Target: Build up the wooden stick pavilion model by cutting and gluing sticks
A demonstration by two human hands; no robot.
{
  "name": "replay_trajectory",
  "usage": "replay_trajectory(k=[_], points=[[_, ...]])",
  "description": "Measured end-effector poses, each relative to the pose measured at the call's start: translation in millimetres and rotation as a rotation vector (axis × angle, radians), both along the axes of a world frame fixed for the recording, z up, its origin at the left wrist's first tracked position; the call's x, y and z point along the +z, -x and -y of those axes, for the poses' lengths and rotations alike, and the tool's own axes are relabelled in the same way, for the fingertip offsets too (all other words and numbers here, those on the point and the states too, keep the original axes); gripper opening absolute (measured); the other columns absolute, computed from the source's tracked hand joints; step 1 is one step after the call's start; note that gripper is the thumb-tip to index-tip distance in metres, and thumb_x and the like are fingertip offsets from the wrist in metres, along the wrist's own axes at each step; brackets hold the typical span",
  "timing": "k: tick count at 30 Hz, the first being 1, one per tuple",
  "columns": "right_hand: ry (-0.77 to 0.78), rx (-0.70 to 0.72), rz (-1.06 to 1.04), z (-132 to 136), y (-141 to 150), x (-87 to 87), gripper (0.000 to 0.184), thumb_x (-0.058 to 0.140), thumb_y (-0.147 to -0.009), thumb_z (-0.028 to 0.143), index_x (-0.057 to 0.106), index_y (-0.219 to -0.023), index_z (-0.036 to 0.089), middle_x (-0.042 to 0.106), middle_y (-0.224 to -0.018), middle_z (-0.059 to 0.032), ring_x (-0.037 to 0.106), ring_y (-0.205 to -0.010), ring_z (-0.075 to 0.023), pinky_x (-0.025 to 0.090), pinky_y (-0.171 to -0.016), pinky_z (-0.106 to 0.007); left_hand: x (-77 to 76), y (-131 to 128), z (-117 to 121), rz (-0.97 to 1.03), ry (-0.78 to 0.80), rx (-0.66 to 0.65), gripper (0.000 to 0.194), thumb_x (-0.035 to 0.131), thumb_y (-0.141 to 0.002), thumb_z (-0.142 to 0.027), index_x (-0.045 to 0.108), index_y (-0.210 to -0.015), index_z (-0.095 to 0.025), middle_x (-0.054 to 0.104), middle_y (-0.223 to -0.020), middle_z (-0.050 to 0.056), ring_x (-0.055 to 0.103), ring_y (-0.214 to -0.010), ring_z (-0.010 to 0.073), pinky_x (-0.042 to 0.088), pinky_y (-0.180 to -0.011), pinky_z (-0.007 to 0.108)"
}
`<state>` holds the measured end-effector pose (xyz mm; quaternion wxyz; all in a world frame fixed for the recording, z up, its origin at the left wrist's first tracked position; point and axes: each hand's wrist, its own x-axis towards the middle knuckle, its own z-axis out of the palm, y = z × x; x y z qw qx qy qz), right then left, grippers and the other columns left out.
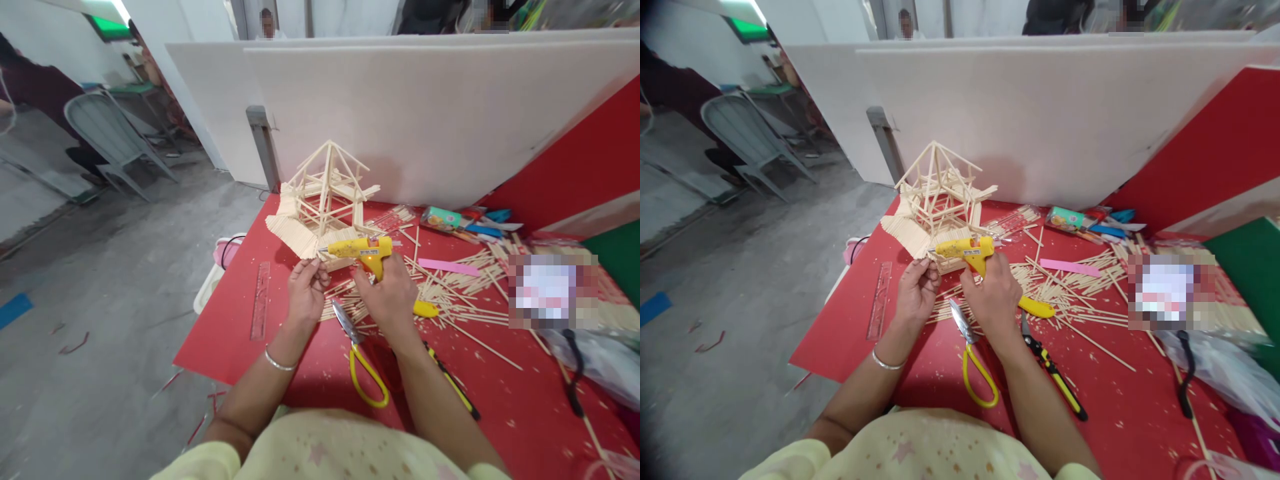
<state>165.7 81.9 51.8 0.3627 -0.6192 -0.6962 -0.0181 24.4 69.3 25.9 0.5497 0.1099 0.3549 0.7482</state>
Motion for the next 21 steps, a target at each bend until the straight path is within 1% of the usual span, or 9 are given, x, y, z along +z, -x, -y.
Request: replay_trajectory(k=[9, 15, 21], points=[[0.003, -0.006, 0.008, -0.7, -0.2, -2.1, 0.025, 0.061, -0.083, 0.038, 0.061, -0.099, 0.018, 0.064, -0.092, -0.0072, 0.058, -0.082, -0.0222, 0.038, -0.067, -0.031, -0.2, 0.7, -0.3, -0.003, -0.001, 0.001, 0.025, 0.083, -0.065, -0.023, 0.061, -0.075, -0.015, 0.067, -0.067, 0.0, 0.055, -0.052, 0.0065, 0.041, -0.05, 0.019], [0.02, -0.024, 0.032, -0.2, 0.3, -0.7, 0.024, 0.061, -0.083, 0.038, 0.06, -0.097, 0.018, 0.063, -0.09, -0.0067, 0.057, -0.08, -0.0222, 0.037, -0.065, -0.032, -1.5, 0.5, -0.4, 0.006, -0.004, 0.0, 0.024, 0.083, -0.066, -0.023, 0.062, -0.075, -0.014, 0.067, -0.066, 0.0, 0.055, -0.052, 0.0065, 0.041, -0.05, 0.019], [0.01, -0.02, 0.005, -0.6, 0.9, 0.5, 0.024, 0.061, -0.083, 0.038, 0.06, -0.097, 0.018, 0.063, -0.09, -0.0075, 0.057, -0.081, -0.0228, 0.038, -0.066, -0.032, -1.3, -0.1, -0.1, 0.004, 0.001, 0.002, 0.024, 0.082, -0.066, -0.024, 0.063, -0.076, -0.014, 0.067, -0.066, 0.0, 0.056, -0.052, 0.0066, 0.041, -0.051, 0.019]])
